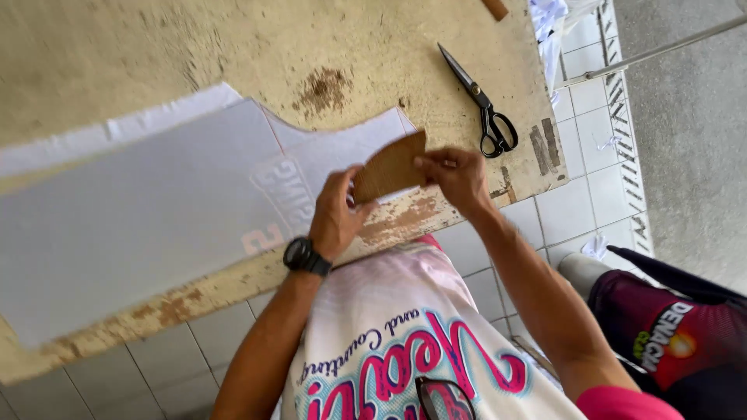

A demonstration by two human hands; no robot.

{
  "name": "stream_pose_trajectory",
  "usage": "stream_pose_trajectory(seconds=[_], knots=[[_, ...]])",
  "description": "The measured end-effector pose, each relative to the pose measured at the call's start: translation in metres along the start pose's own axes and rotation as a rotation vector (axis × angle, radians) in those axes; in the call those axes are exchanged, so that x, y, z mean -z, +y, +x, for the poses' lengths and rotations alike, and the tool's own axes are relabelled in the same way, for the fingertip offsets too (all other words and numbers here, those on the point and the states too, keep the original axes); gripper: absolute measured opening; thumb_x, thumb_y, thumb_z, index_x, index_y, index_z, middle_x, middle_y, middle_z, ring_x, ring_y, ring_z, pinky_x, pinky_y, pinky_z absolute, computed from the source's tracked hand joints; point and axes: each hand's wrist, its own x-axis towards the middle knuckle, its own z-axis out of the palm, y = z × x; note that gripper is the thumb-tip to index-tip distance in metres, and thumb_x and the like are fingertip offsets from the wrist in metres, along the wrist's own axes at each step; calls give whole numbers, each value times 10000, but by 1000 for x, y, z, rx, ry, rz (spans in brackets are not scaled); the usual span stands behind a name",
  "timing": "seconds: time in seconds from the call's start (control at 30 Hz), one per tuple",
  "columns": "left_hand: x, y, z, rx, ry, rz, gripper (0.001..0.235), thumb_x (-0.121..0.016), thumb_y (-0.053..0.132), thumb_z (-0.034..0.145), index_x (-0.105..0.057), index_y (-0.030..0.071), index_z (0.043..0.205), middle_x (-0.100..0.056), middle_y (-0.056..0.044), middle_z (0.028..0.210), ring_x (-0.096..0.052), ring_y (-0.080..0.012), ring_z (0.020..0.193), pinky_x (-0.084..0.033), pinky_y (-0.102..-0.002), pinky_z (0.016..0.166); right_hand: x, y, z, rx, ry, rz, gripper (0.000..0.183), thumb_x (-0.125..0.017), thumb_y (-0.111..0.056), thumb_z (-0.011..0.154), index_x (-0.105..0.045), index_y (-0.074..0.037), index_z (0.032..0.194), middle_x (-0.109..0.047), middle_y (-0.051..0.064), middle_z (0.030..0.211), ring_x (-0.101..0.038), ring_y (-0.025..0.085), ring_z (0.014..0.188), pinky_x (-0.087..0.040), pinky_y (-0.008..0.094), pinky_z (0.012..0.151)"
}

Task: Cutting a garment pattern from white fabric using scissors and searching through a workbench drawer for materials.

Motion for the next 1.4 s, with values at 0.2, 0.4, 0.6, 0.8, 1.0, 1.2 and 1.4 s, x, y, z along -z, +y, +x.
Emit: stream_pose_trajectory(seconds=[0.2,0.4,0.6,0.8,1.0,1.2,1.4], knots=[[-41,-33,0,62,41,267,694,-869,29,922,-525,-29,1521,-511,-230,1362,-657,-502,1218,-673,-557,948,17,-11,51,-104,-332,-160,306,-936,-88,903,-775,111,1070,-773,212,811,-777,222,645,-688,310,565],[-71,-40,-8,199,56,393,677,-883,117,944,-567,52,1539,-484,-159,1364,-598,-458,1289,-596,-586,1077,27,33,73,-51,-453,-397,249,-927,-143,880,-808,47,986,-766,132,684,-681,136,471,-592,274,425],[-75,-45,-10,198,103,386,640,-869,166,988,-568,49,1541,-480,-162,1374,-557,-467,1298,-560,-642,1091,30,44,79,-12,-450,-452,255,-942,-238,886,-824,-18,941,-769,88,651,-678,122,451,-571,257,463],[-74,-48,-14,191,155,326,552,-852,117,1002,-600,9,1481,-489,-172,1353,-550,-472,1312,-554,-614,1085,25,46,79,-4,-452,-478,220,-936,-244,881,-834,-55,924,-767,68,641,-683,121,453,-569,249,485],[-76,-55,-14,178,192,305,587,-899,126,949,-618,46,1458,-495,-150,1344,-548,-460,1315,-542,-608,1093,26,44,79,-31,-450,-455,248,-946,-261,877,-830,-48,928,-762,72,635,-677,118,446,-545,235,448],[-79,-61,-17,165,215,280,599,-921,122,916,-628,79,1437,-497,-131,1338,-560,-459,1303,-534,-612,1092,27,41,79,-50,-460,-441,258,-948,-262,866,-825,-42,924,-760,76,638,-686,117,452,-562,232,431],[-83,-66,-18,147,243,271,631,-944,114,869,-634,91,1418,-511,-133,1334,-572,-473,1293,-528,-623,1097,27,35,78,-67,-464,-410,242,-945,-211,866,-813,-13,909,-758,104,642,-674,125,444,-578,232,384]])
